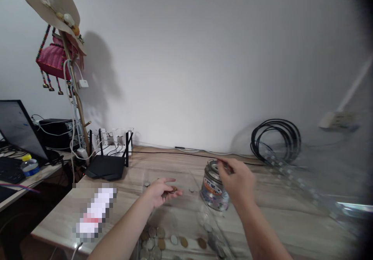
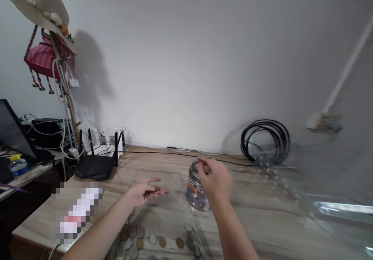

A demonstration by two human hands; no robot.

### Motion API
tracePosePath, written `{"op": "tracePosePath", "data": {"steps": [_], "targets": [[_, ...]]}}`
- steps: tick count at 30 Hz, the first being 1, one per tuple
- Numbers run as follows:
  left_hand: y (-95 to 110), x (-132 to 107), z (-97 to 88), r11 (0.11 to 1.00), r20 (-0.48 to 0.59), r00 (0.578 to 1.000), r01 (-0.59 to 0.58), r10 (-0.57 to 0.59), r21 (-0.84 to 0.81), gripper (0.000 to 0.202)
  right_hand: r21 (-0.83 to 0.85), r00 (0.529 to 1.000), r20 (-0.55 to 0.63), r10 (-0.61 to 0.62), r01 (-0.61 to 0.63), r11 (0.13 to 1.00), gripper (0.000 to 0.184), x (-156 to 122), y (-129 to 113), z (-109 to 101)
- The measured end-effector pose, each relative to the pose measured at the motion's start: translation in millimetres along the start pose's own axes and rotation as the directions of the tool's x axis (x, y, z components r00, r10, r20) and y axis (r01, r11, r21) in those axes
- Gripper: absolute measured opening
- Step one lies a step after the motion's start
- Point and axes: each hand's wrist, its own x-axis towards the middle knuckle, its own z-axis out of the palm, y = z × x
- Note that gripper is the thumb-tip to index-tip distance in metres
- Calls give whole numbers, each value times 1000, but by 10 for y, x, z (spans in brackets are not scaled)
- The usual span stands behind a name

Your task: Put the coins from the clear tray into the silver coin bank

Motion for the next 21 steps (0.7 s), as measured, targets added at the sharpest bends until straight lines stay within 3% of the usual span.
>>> {"op": "tracePosePath", "data": {"steps": [2, 3, 5, 7, 8, 9, 10, 12, 14, 16, 18, 21], "targets": [[8, -16, 23, 998, -31, 1000, 1, 1, 56, 46, 203, 984, 172, -40, 4, 979, 30, -104, -157, 98], [11, -21, 34, 995, -41, 999, -7, 11, 95, 45, 291, 948, 305, -94, 2, 957, 29, -167, -238, 161], [12, -22, 51, 984, -56, 998, -32, 43, 175, 45, 410, 794, 562, -230, -26, 912, 28, -300, -389, 293], [9, -11, 57, 974, -81, 995, -40, 59, 221, 47, 456, 631, 713, -306, -85, 886, 27, -419, -509, 404], [7, -3, 56, 974, -92, 994, -29, 51, 223, 47, 457, 586, 748, -311, -116, 882, 27, -465, -553, 444], [5, 4, 53, 977, -92, 995, -13, 33, 214, 46, 450, 570, 765, -301, -137, 882, 27, -495, -582, 469], [5, 9, 49, 980, -79, 997, 8, 8, 200, 43, 440, 576, 765, -287, -143, 887, 26, -507, -597, 476], [10, 9, 43, 984, -36, 998, 53, -47, 168, 35, 403, 655, 715, -245, -99, 910, 25, -473, -578, 434], [20, -5, 43, 985, -25, 996, 91, -89, 144, 31, 304, 806, 570, -162, -24, 952, 25, -365, -494, 319], [31, -23, 49, 985, -59, 993, 110, -103, 130, 30, 114, 936, 350, -32, -9, 993, 27, -212, -348, 159], [36, -34, 54, 985, -83, 992, 107, -96, 136, 28, -99, 976, 194, 102, -84, 992, 29, -57, -157, 10], [31, -26, 51, 981, -83, 992, 105, -93, 160, 27, -270, 944, 188, 270, -215, 939, 27, 102, 146, -98]]}}
